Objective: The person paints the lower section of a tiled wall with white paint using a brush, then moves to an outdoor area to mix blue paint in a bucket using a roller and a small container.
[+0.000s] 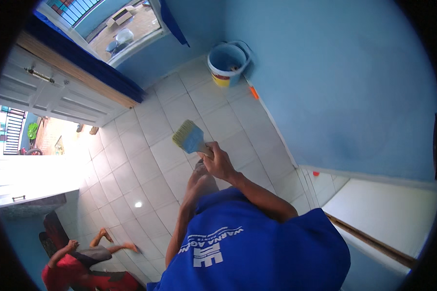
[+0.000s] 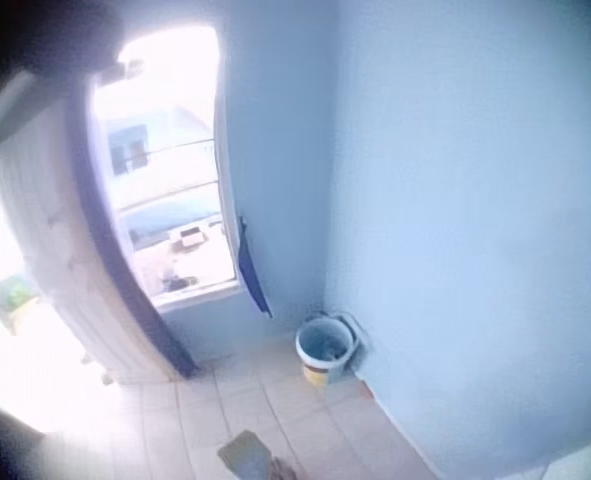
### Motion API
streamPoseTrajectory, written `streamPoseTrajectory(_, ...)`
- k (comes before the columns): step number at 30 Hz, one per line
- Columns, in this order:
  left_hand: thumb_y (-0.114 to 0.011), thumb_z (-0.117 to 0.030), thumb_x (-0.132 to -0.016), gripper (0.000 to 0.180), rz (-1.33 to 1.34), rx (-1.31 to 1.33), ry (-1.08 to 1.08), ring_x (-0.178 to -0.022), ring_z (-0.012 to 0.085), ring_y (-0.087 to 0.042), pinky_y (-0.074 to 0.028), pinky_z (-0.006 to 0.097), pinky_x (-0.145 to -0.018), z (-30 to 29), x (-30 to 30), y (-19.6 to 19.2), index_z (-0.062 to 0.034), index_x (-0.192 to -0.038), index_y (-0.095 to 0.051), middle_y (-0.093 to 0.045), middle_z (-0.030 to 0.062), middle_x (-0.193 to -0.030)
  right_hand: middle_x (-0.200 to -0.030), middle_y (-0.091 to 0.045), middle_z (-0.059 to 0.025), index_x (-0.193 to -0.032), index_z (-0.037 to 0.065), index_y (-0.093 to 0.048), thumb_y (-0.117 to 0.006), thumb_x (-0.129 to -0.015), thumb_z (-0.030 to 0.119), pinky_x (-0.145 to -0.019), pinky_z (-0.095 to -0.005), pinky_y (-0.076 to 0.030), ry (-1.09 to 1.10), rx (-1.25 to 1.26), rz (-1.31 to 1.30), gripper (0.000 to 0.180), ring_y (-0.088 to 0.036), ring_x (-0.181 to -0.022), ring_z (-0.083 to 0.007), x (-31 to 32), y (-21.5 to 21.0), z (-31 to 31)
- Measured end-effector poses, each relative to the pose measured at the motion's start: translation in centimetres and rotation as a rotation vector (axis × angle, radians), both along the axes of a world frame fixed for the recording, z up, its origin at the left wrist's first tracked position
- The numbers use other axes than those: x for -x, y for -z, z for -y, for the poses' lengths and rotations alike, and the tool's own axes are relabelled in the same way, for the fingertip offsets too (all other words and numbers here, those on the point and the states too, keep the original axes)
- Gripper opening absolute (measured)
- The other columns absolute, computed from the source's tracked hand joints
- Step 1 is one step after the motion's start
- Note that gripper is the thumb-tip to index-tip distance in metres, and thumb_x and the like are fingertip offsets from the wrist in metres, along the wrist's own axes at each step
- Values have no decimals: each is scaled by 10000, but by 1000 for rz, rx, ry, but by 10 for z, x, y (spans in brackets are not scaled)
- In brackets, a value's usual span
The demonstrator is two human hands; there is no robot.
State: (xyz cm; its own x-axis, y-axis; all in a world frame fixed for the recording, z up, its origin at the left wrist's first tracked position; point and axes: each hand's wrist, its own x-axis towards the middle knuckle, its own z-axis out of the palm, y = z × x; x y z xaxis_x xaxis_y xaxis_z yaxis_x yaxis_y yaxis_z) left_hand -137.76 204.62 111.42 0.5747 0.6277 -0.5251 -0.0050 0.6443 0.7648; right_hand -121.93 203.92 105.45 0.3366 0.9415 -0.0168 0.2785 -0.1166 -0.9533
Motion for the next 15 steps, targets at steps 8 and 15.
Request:
streamPoseTrajectory(8,-479,-251,-1021,397,79,223,-46,-1055,200,-596,-507,341,-894,-220,-110,9,-5,-1333,-499,-602,119,-1197,-987,-635,-233,-1188,-13,-481,-566,-894,72,-831,-451,-508,-6,-114,123,317,-640,-917,-408,-51,-35,-171)
streamPoseTrajectory(15,-466,-316,-1038,484,-67,103,100,-1190,287,-583,-460,395,-1042,-379,-180,59,39,-1369,-474,-580,183,-1318,-1069,-616,-235,-1289,9,-454,-612,-875,99,-855,-433,-511,-29,-58,-109,452,-629,-968,-402,-136,-13,-313)
